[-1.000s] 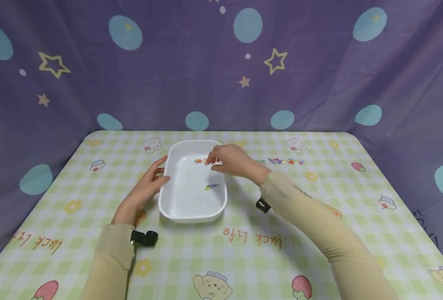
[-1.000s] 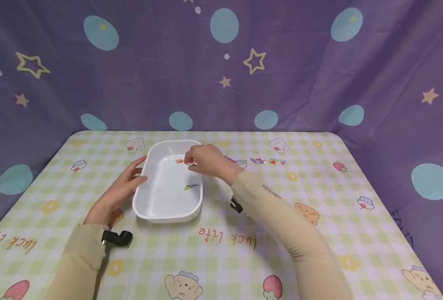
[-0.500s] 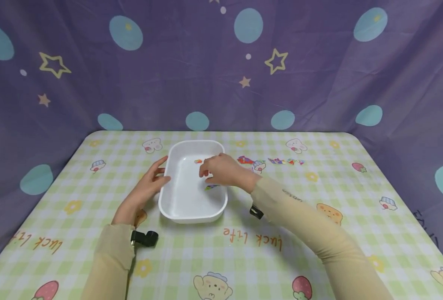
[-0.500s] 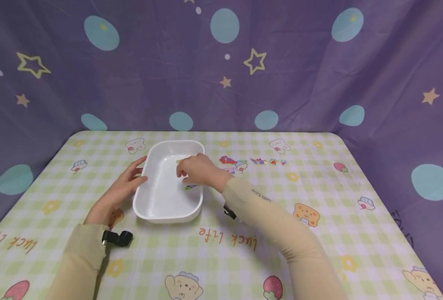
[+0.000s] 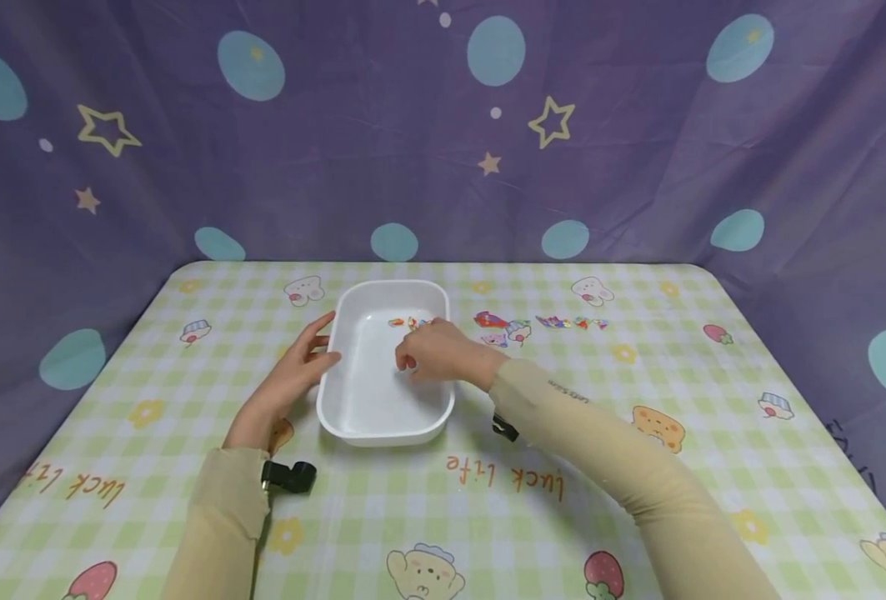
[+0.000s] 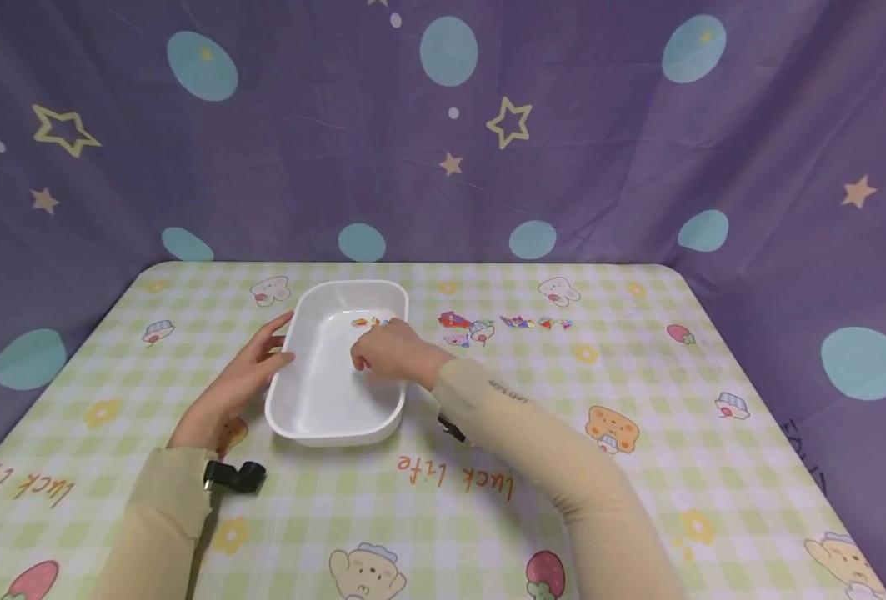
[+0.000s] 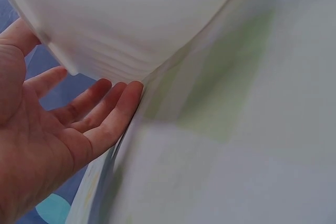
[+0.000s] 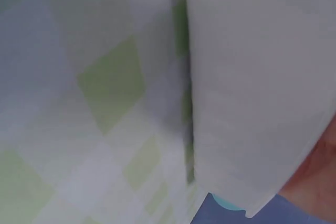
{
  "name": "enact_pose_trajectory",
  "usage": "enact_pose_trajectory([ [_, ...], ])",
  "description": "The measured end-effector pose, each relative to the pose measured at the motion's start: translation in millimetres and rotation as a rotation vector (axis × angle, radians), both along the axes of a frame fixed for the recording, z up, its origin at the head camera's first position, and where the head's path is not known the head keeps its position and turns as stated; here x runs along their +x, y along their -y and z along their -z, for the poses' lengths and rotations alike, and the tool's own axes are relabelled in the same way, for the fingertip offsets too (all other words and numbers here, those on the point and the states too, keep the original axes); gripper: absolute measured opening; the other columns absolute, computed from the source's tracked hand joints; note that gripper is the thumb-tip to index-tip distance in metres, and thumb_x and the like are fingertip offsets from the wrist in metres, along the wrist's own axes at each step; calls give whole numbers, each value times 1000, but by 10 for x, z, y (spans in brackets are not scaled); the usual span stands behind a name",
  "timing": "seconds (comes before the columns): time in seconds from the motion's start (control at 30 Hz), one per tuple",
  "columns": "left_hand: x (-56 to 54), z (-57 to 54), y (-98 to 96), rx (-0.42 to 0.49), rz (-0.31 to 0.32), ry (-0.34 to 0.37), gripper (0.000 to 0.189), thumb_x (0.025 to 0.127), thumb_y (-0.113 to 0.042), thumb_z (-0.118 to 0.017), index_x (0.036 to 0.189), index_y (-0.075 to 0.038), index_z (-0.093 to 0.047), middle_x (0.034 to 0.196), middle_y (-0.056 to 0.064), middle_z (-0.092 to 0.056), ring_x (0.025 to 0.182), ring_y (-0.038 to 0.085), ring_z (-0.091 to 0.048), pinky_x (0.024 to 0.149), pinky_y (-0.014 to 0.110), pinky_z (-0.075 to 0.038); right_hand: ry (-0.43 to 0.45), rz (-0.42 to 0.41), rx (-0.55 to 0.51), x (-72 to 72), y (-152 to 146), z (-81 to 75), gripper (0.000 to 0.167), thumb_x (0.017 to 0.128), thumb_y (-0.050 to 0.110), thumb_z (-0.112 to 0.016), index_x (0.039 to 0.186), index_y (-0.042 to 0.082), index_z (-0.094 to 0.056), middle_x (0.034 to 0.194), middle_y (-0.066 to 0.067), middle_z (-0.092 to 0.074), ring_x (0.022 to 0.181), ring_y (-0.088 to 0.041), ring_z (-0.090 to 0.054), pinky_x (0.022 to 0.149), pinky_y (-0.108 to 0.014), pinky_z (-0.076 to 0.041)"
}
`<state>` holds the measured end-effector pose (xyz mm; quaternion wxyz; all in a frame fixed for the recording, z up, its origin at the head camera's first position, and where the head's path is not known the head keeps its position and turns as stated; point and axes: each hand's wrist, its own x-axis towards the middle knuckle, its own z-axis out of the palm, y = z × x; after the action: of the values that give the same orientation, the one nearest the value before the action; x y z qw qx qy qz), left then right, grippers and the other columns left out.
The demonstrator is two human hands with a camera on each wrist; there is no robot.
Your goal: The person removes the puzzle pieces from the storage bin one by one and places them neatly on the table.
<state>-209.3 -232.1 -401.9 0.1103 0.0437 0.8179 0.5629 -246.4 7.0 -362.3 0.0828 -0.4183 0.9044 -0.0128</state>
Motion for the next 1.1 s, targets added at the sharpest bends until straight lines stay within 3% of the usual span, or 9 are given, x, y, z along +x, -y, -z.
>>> enact_pose_trajectory([
  [0.47,-18,59,5,20,4,-29,67,93,-21,-50,147,-30,-10,136,21,-33,115,35,-45,83,34,-48,29,46,125,-18,38,26,18,72,25,-74,87,24,-64,81,13,-61,79,-6,-54,77,-28,-36],
  [0.77,-13,43,-7,-11,-12,-6,67,93,-25,-50,146,-34,-11,139,19,-32,119,35,-41,90,42,-43,21,58,125,-6,48,48,14,72,20,-72,79,26,-62,75,15,-59,77,-6,-54,80,-29,-37],
  [1.1,3,26,-7,-8,-13,5,67,92,-26,-50,145,-37,-10,140,18,-29,121,34,-40,94,45,-41,-4,49,124,0,54,84,8,75,24,-70,79,28,-64,76,16,-60,78,-6,-54,83,-31,-36],
])
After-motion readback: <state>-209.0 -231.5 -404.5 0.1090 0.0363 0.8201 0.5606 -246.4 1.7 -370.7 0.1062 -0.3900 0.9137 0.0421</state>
